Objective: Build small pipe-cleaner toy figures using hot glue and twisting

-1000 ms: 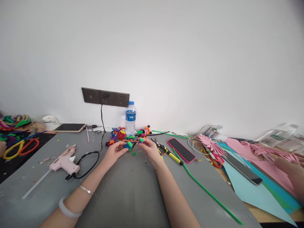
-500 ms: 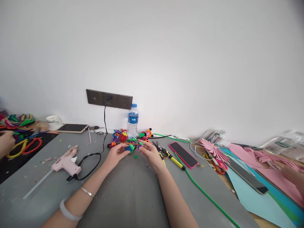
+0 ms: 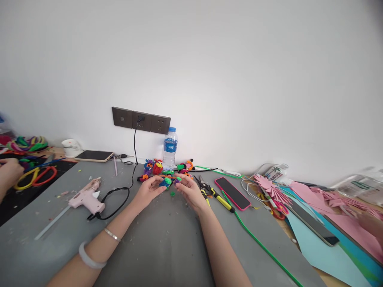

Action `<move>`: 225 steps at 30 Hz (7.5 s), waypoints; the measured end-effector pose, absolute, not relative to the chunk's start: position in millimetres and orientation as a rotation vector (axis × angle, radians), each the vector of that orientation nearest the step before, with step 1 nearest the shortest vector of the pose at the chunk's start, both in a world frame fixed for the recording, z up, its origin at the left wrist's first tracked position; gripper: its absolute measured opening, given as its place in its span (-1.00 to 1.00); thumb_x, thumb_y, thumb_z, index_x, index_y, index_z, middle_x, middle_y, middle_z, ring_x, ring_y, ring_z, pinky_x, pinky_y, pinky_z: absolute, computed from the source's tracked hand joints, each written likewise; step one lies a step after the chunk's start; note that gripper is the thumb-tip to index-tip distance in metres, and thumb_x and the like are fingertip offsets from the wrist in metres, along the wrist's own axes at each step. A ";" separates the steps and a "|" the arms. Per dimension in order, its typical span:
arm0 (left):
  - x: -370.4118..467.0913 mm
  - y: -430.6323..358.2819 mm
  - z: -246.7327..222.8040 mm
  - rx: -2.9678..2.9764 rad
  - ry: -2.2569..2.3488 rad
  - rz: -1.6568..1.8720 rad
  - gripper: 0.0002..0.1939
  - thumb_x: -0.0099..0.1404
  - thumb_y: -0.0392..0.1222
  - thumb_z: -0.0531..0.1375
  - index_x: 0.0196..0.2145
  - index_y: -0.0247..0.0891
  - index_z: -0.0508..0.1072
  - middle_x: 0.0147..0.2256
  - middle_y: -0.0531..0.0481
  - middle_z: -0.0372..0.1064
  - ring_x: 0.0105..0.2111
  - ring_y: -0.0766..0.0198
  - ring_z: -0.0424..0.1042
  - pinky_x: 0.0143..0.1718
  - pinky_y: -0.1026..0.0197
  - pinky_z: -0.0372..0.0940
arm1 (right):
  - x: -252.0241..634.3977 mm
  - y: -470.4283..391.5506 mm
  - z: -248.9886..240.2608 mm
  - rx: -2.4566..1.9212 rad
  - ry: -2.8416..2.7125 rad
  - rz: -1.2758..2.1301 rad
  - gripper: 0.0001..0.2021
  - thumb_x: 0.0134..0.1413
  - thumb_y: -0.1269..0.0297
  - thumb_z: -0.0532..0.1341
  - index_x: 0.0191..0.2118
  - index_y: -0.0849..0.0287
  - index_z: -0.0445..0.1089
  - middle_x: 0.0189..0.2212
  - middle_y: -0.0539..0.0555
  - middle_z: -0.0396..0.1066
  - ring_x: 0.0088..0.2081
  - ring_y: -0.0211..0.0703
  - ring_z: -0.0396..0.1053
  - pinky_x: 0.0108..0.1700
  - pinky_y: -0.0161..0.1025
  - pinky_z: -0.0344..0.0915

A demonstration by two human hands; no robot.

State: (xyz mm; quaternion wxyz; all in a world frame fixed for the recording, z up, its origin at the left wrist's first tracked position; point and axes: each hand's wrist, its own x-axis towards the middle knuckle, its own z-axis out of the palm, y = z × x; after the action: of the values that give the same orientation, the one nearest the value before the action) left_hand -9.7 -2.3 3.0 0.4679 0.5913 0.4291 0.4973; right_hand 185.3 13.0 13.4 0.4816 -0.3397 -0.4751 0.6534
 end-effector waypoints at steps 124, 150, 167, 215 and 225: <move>-8.9 -4.2 8.3 1.528 1.189 1.202 -0.65 0.13 0.03 0.25 -0.22 -0.27 0.48 -0.27 -0.10 0.53 -0.33 0.14 0.48 -0.34 0.17 0.37 | 178.5 13.1 7.3 -0.831 -1.403 1.016 -0.80 -0.01 0.15 0.32 -0.27 0.10 0.43 -0.42 0.03 0.37 -0.38 -0.17 0.30 -0.32 -0.23 0.27; -13.3 2.2 -3.7 1.566 1.192 1.301 -0.67 0.14 -0.02 0.27 -0.19 -0.27 0.52 -0.28 -0.08 0.49 -0.39 0.23 0.43 -0.41 0.25 0.33 | 179.6 15.1 6.3 -0.917 -1.346 1.038 -0.79 -0.08 0.18 0.34 -0.29 0.15 0.54 -0.26 0.12 0.56 -0.21 -0.03 0.49 -0.13 -0.11 0.42; -13.5 -1.5 1.7 1.549 1.209 1.323 -0.69 0.08 -0.03 0.29 -0.25 -0.26 0.58 -0.40 -0.05 0.49 -0.49 0.28 0.35 -0.51 0.28 0.25 | 180.6 17.6 2.9 -0.915 -1.396 1.036 -0.79 -0.08 0.16 0.34 -0.31 0.14 0.54 -0.33 0.10 0.54 -0.27 -0.08 0.48 -0.18 -0.14 0.41; -18.3 -0.3 -2.4 1.541 1.257 1.274 -0.67 0.04 -0.02 0.33 -0.28 -0.29 0.59 -0.40 -0.09 0.54 -0.49 0.23 0.41 -0.50 0.24 0.29 | 179.6 18.6 0.8 -0.902 -1.364 1.146 -0.81 -0.17 0.17 0.38 -0.42 0.15 0.48 -0.39 0.07 0.52 -0.34 -0.12 0.46 -0.23 -0.18 0.39; -18.3 0.1 -1.2 1.548 1.247 1.275 -0.68 0.04 -0.03 0.33 -0.29 -0.29 0.58 -0.44 -0.05 0.52 -0.52 0.25 0.38 -0.52 0.25 0.26 | 179.8 20.1 -1.5 -0.880 -1.358 1.175 -0.74 -0.20 0.11 0.40 -0.42 0.15 0.44 -0.42 0.05 0.50 -0.38 -0.15 0.44 -0.29 -0.22 0.38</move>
State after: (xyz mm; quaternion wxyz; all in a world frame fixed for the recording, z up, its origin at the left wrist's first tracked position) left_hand -18.3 0.1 -1.2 0.3800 0.6063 0.4884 0.4994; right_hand 179.8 20.1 -1.5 0.5404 -0.3702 -0.5714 0.4944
